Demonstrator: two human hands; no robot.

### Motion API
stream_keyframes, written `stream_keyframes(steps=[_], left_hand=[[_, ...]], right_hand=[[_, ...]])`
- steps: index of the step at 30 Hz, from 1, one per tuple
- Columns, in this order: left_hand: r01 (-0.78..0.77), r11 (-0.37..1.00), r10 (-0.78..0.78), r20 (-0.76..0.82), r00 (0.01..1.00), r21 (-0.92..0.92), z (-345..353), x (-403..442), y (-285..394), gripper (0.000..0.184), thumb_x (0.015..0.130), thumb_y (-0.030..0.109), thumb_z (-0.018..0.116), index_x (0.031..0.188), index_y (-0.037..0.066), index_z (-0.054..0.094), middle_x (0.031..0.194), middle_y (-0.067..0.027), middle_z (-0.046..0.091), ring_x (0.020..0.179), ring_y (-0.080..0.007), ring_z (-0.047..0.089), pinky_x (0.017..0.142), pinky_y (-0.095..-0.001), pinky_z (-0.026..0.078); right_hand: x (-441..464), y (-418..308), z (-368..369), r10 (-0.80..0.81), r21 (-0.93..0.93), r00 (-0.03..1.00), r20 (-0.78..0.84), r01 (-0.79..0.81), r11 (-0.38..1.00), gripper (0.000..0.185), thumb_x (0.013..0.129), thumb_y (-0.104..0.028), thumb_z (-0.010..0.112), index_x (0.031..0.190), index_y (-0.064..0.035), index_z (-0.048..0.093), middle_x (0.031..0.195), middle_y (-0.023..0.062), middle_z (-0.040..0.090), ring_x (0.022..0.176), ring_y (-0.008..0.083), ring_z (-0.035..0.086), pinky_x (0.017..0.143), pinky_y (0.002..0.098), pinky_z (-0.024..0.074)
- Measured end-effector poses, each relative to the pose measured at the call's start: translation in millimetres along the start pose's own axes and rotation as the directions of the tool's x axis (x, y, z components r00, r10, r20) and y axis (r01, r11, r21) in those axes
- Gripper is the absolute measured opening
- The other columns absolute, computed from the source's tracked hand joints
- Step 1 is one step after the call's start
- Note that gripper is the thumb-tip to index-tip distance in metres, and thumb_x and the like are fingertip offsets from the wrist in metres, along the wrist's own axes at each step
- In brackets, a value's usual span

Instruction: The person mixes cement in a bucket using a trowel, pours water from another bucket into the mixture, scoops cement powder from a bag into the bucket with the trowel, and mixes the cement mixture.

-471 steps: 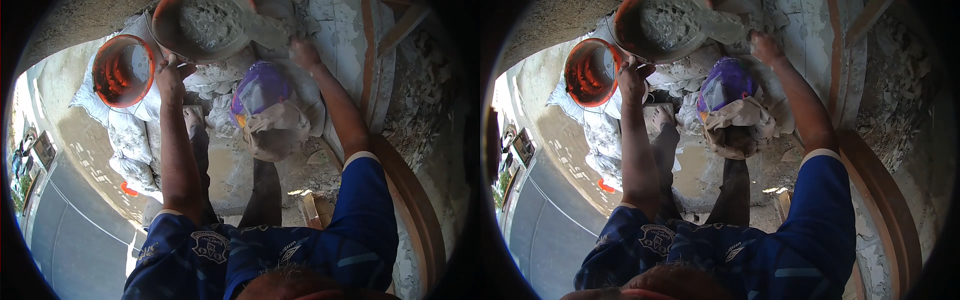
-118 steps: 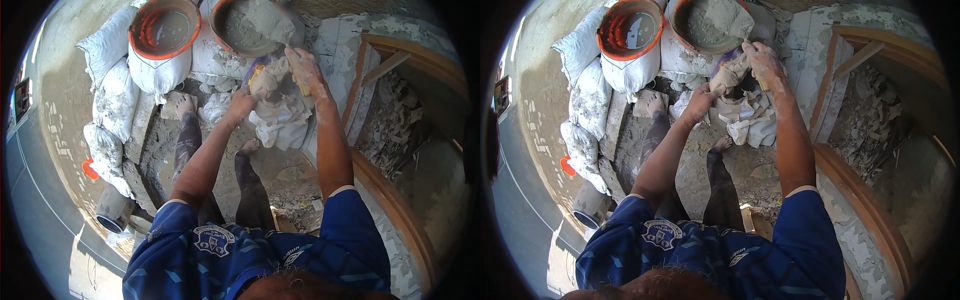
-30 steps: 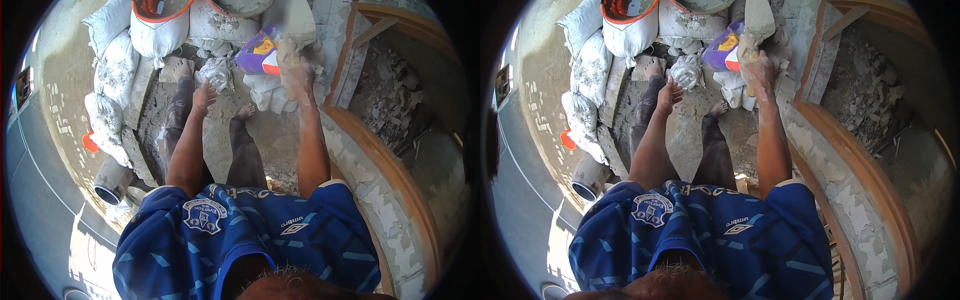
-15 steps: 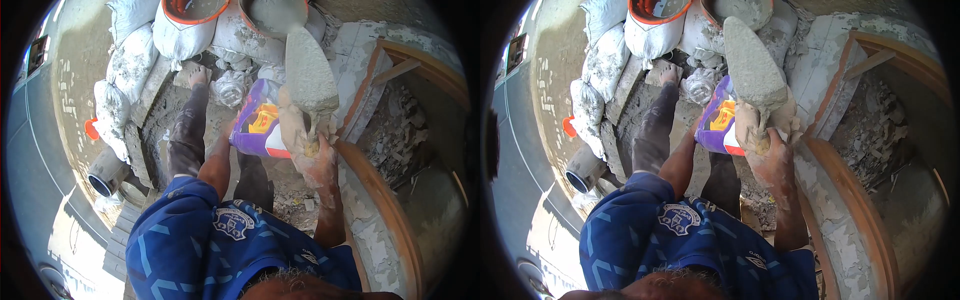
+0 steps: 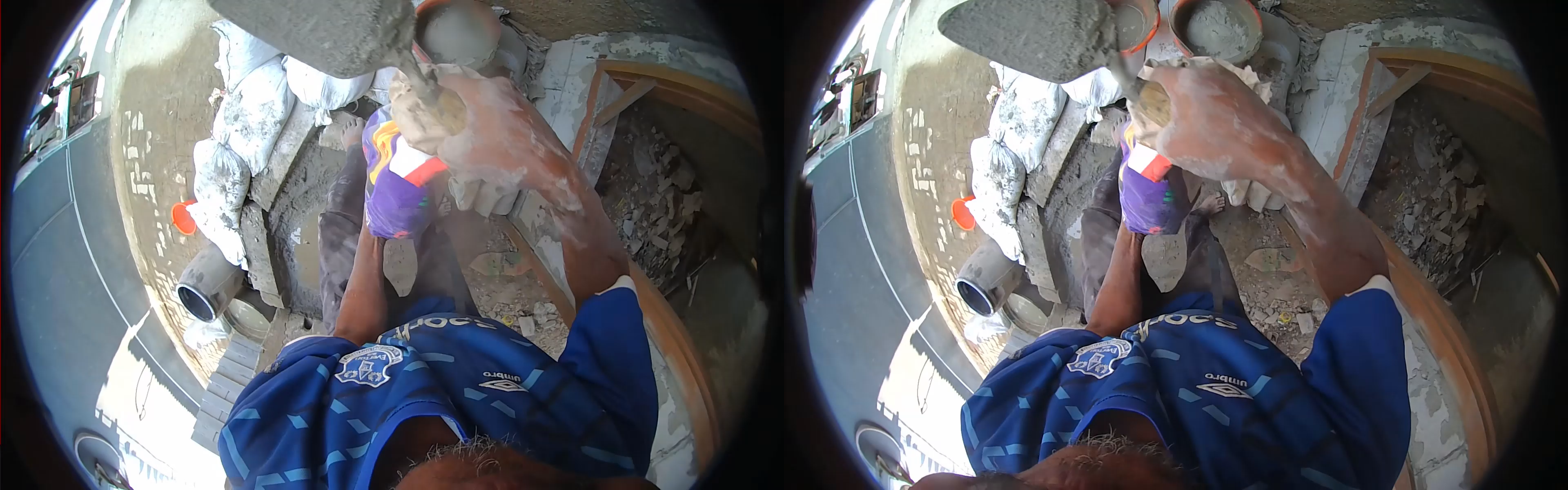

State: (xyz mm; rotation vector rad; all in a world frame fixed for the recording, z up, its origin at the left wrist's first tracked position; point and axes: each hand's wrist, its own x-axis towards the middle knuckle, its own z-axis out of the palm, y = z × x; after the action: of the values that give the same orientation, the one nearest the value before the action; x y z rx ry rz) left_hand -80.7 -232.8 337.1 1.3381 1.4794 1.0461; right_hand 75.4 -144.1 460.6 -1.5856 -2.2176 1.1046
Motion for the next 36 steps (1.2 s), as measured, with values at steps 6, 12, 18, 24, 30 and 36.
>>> stream_keyframes(steps=[6, 12, 18, 24, 30, 36], left_hand=[[-0.3, 0.913, 0.324, -0.043, 0.945, 0.278, -33, 64, 72, 0.038, 0.091, 0.027, 0.054, 0.122, 0.004, 0.057, 0.092, -0.0116, 0.065, 0.074, -0.0217, 0.061, 0.064, -0.0367, 0.05], [-0.257, 0.924, 0.283, -0.055, 0.957, 0.282, -49, 91, 63, 0.033, 0.092, 0.019, 0.053, 0.121, 0.003, 0.057, 0.092, -0.0119, 0.064, 0.075, -0.0207, 0.061, 0.065, -0.0351, 0.05], [0.055, 0.998, -0.049, -0.119, 0.992, 0.045, -76, 97, -11, 0.038, 0.09, 0.015, 0.049, 0.125, 0.001, 0.052, 0.104, -0.0145, 0.059, 0.088, -0.0218, 0.056, 0.076, -0.0346, 0.046], [0.306, 0.925, -0.337, -0.118, 0.934, -0.226, -95, 105, -70, 0.043, 0.088, 0.011, 0.046, 0.128, -0.001, 0.048, 0.115, -0.017, 0.055, 0.102, -0.023, 0.052, 0.088, -0.0341, 0.042], [0.441, 0.75, -0.542, -0.077, 0.837, -0.493, -119, 118, -107, 0.048, 0.085, 0.007, 0.042, 0.132, -0.003, 0.044, 0.127, -0.0196, 0.05, 0.116, -0.0241, 0.047, 0.099, -0.0337, 0.038], [0.5, 0.464, -0.735, -0.002, 0.678, -0.731, -145, 125, -141, 0.053, 0.083, 0.004, 0.039, 0.135, -0.005, 0.04, 0.139, -0.0222, 0.045, 0.129, -0.0252, 0.043, 0.11, -0.0332, 0.034]], right_hand=[[90, -36, -24, 0.075, 0.099, 0.985, 0.158, -0.091, 0.991, 0.032, 0.078, -0.02, 0.068, 0.098, 0.0045, 0.062, 0.085, 0.0215, 0.067, 0.08, 0.0348, 0.067, 0.072, 0.0435, 0.0529], [192, -26, 2, 0.005, 0.125, 1.0, 0.008, -0.006, 0.992, 0.032, 0.078, -0.02, 0.069, 0.098, 0.0043, 0.062, 0.085, 0.0212, 0.067, 0.08, 0.0346, 0.067, 0.072, 0.0434, 0.0529], [266, -9, 19, 0.029, 0.162, 0.997, -0.074, -0.017, 0.987, 0.032, 0.078, -0.02, 0.069, 0.098, 0.0041, 0.062, 0.084, 0.0209, 0.067, 0.08, 0.0343, 0.067, 0.072, 0.0433, 0.0528], [300, 19, 26, 0.066, 0.193, 0.992, -0.103, -0.045, 0.98, 0.032, 0.077, -0.02, 0.07, 0.098, 0.0039, 0.062, 0.084, 0.0206, 0.067, 0.08, 0.0341, 0.067, 0.072, 0.0432, 0.0528], [308, 31, 25, 0.088, 0.222, 0.985, -0.147, -0.053, 0.974, 0.033, 0.077, -0.02, 0.07, 0.098, 0.0037, 0.062, 0.084, 0.0203, 0.067, 0.08, 0.0338, 0.067, 0.072, 0.0431, 0.0528], [316, 44, 23, 0.102, 0.243, 0.974, -0.202, -0.051, 0.969, 0.033, 0.077, -0.02, 0.07, 0.098, 0.0035, 0.062, 0.083, 0.02, 0.067, 0.08, 0.0336, 0.067, 0.072, 0.0429, 0.0528]])
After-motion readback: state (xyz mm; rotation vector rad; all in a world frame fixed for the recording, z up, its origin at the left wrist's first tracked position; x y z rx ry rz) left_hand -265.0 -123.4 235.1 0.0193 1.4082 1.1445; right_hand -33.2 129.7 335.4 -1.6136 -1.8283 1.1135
